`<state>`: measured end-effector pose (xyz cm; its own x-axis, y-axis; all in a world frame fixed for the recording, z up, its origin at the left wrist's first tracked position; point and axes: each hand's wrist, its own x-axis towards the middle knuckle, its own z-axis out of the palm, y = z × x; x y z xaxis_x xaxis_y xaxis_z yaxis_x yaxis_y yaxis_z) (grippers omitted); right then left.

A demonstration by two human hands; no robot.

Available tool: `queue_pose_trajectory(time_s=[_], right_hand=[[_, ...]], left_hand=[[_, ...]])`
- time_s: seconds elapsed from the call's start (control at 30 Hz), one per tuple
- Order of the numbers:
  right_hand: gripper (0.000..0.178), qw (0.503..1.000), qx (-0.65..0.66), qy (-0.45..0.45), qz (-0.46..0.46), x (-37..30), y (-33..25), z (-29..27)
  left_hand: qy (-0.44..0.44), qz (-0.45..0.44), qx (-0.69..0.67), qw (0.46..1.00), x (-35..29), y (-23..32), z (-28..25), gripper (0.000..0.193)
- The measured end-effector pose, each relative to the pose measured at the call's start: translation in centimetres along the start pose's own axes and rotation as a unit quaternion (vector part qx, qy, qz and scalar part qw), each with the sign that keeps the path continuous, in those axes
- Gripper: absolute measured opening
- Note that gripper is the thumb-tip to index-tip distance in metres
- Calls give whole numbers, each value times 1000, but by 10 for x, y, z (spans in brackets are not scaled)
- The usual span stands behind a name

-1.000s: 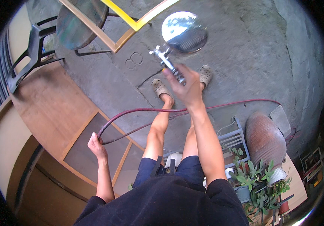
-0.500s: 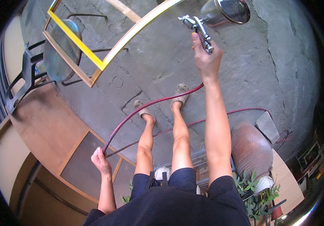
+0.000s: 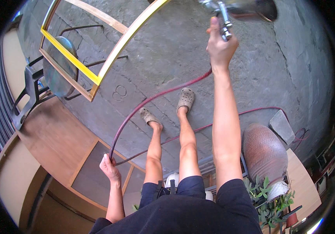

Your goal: The person mixes orange paint in a small container, pours it into a spray gun, and then moves outdoors to spray paint a wooden frame. The person applies the paint in steady strokes along the frame edges while another person holds the frame steady.

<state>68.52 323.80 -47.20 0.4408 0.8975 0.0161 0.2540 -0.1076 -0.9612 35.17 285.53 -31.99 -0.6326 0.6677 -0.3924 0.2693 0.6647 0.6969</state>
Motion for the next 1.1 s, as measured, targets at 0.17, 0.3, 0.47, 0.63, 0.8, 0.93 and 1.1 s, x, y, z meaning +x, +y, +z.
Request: queue_pose_trajectory(time_s=[0.17,0.3,0.47,0.63,0.8,0.93,1.1], right_hand=[[40,990,-19,-142,5,-60,-9,-9],[40,976,-35,-212,30,-65,-7,-6],[42,995,-56,-56,-61,-11,0,15],[49,996,-20,59,-65,-4,-17,26],[45,1000,-11,-6,9,-47,-3,30],[42,997,-8,-83,5,-106,5,40],[35,994,-23,-103,-25,-174,-13,53]], left_hand=[[-5,21,42,999,4,-9,-21,48],[1,19,53,998,5,-10,-24,49],[-23,40,36,998,3,-12,-19,49],[-32,43,25,998,-1,-22,-27,48],[-2,27,25,999,1,-36,-57,47],[18,11,38,999,-2,-57,-92,49],[43,3,44,998,-9,-80,-124,50]])
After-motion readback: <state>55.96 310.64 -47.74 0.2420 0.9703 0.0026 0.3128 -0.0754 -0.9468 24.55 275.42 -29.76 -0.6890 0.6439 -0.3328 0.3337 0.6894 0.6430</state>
